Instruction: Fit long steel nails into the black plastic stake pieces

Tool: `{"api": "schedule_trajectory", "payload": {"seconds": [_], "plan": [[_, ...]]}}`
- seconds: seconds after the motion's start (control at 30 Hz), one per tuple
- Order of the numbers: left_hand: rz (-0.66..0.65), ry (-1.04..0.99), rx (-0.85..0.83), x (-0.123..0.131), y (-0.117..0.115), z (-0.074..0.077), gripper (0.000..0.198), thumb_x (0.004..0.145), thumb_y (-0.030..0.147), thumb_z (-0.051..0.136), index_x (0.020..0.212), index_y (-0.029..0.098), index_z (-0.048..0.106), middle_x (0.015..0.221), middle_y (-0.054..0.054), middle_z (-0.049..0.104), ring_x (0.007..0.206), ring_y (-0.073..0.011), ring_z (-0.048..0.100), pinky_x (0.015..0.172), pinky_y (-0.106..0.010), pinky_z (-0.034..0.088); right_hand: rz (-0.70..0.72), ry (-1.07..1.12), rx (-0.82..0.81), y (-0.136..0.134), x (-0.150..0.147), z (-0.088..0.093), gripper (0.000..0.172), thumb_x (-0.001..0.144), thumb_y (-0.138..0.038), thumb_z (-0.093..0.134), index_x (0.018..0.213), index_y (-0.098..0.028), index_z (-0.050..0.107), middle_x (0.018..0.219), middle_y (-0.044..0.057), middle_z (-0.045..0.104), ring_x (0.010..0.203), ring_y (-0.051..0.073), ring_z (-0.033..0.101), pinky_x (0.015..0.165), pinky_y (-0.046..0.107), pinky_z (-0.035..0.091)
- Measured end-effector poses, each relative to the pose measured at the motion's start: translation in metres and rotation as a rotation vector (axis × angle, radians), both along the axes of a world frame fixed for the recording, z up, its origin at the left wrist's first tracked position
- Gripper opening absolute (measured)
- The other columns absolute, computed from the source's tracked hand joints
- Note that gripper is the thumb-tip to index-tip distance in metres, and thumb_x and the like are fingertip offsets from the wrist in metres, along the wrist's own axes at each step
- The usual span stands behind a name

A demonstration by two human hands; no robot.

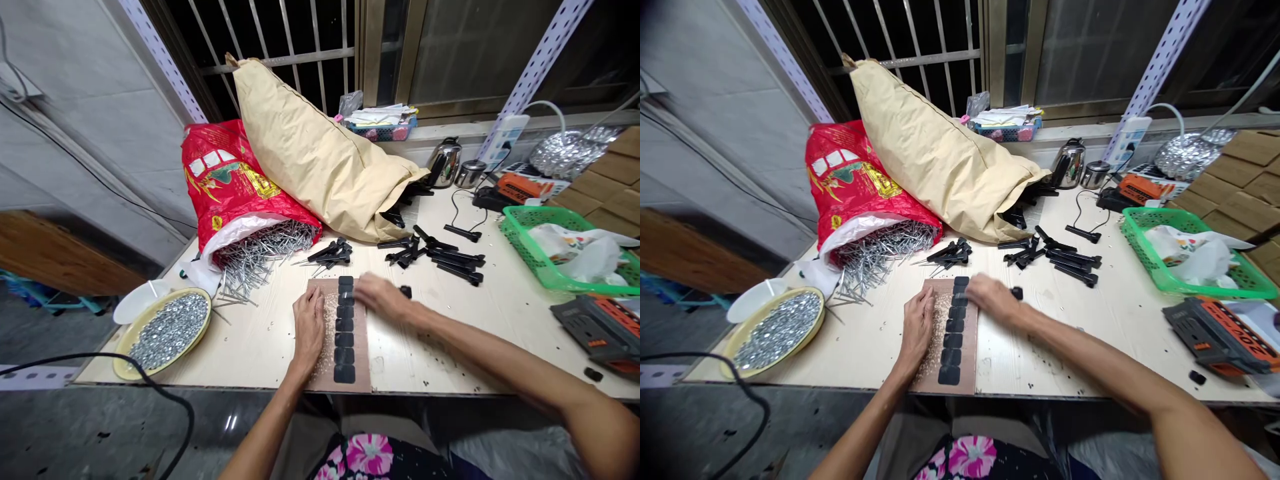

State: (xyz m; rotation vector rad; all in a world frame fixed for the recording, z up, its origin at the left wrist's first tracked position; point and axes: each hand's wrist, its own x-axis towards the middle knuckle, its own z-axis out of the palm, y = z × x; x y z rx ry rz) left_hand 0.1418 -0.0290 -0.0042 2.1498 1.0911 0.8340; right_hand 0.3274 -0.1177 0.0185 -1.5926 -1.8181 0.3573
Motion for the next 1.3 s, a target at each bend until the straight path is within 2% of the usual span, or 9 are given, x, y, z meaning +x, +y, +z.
{"api": "schedule_trajectory", "payload": {"seconds": [0.1,0.17,0.37,0.53,0.87,1.0,1.17,1.23,1.3], "plan": [[0.007,0.013,-0.008,0.000,0.000,0.002,0.041,0.092,0.035,0.034,0.122,0.017,0.055,0.120,-0.012,0.054,0.116,-0.0245,0.042,0.100,-0.045,0.035,0.212,-0.123,-0.014,-0.006,-0.002,-0.001,0.032,0.094,-0.027,0.034,0.079,-0.019,0.061,0.079,0.003,0.058,0.072,0.013,0.053,0.061,0.027,0.048],[0.013,0.018,-0.008,0.001,-0.001,0.001,0.041,0.092,0.035,0.033,0.122,0.016,0.054,0.120,-0.012,0.054,0.116,-0.0244,0.042,0.100,-0.045,0.035,0.286,-0.191,-0.012,-0.007,0.000,-0.003,0.031,0.094,-0.028,0.033,0.081,-0.019,0.061,0.081,0.004,0.058,0.075,0.014,0.052,0.064,0.027,0.047],[0.012,0.008,-0.008,0.000,-0.001,0.001,0.041,0.092,0.035,0.033,0.122,0.018,0.054,0.120,-0.011,0.054,0.115,-0.0237,0.042,0.100,-0.044,0.035,0.186,-0.154,0.003,-0.007,0.002,-0.008,0.029,0.094,-0.026,0.034,0.084,-0.019,0.060,0.082,0.005,0.057,0.078,0.015,0.051,0.066,0.028,0.045],[0.023,0.006,-0.026,0.001,-0.002,0.004,0.041,0.092,0.035,0.033,0.119,0.017,0.057,0.117,-0.012,0.056,0.114,-0.0237,0.044,0.100,-0.042,0.035,0.364,-0.216,0.041,-0.026,-0.020,-0.008,0.031,0.094,-0.023,0.032,0.077,-0.019,0.058,0.075,0.003,0.055,0.071,0.014,0.047,0.062,0.025,0.040],[0.018,0.074,0.004,0.002,-0.002,0.003,0.044,0.092,0.036,0.029,0.119,0.013,0.056,0.120,-0.013,0.055,0.114,-0.0235,0.043,0.100,-0.041,0.035,0.334,-0.213,0.024,-0.031,-0.023,-0.012,0.028,0.094,-0.027,0.036,0.079,-0.016,0.057,0.076,0.004,0.054,0.073,0.013,0.046,0.065,0.024,0.038],[0.028,0.081,-0.003,0.001,0.003,0.002,0.046,0.091,0.038,0.030,0.118,0.013,0.058,0.119,-0.013,0.055,0.113,-0.0252,0.044,0.100,-0.044,0.034,0.233,-0.197,-0.038,-0.049,-0.001,-0.009,0.025,0.093,-0.028,0.039,0.087,-0.017,0.060,0.081,0.005,0.057,0.079,0.013,0.051,0.069,0.023,0.040],[0.000,0.044,0.005,0.002,0.013,-0.006,0.046,0.089,0.043,0.033,0.116,0.017,0.060,0.119,-0.011,0.056,0.116,-0.0273,0.042,0.100,-0.048,0.034,0.016,-0.201,-0.100,-0.070,0.047,0.001,0.027,0.091,-0.035,0.044,0.086,-0.018,0.065,0.079,0.004,0.061,0.077,0.013,0.055,0.070,0.026,0.042],[0.007,0.024,0.007,0.001,0.012,-0.006,0.045,0.088,0.042,0.034,0.114,0.017,0.061,0.117,-0.011,0.057,0.114,-0.0269,0.043,0.100,-0.047,0.034,-0.147,-0.181,-0.070,-0.065,0.064,0.005,0.029,0.091,-0.034,0.043,0.084,-0.017,0.065,0.080,0.004,0.061,0.075,0.014,0.056,0.068,0.026,0.043],[0.019,0.009,-0.008,-0.001,0.010,-0.004,0.044,0.088,0.040,0.035,0.112,0.016,0.062,0.116,-0.011,0.058,0.113,-0.0259,0.045,0.100,-0.046,0.035,-0.282,-0.173,-0.032,-0.049,0.072,0.008,0.028,0.092,-0.033,0.041,0.085,-0.017,0.064,0.082,0.005,0.060,0.073,0.013,0.056,0.065,0.025,0.043]]}}
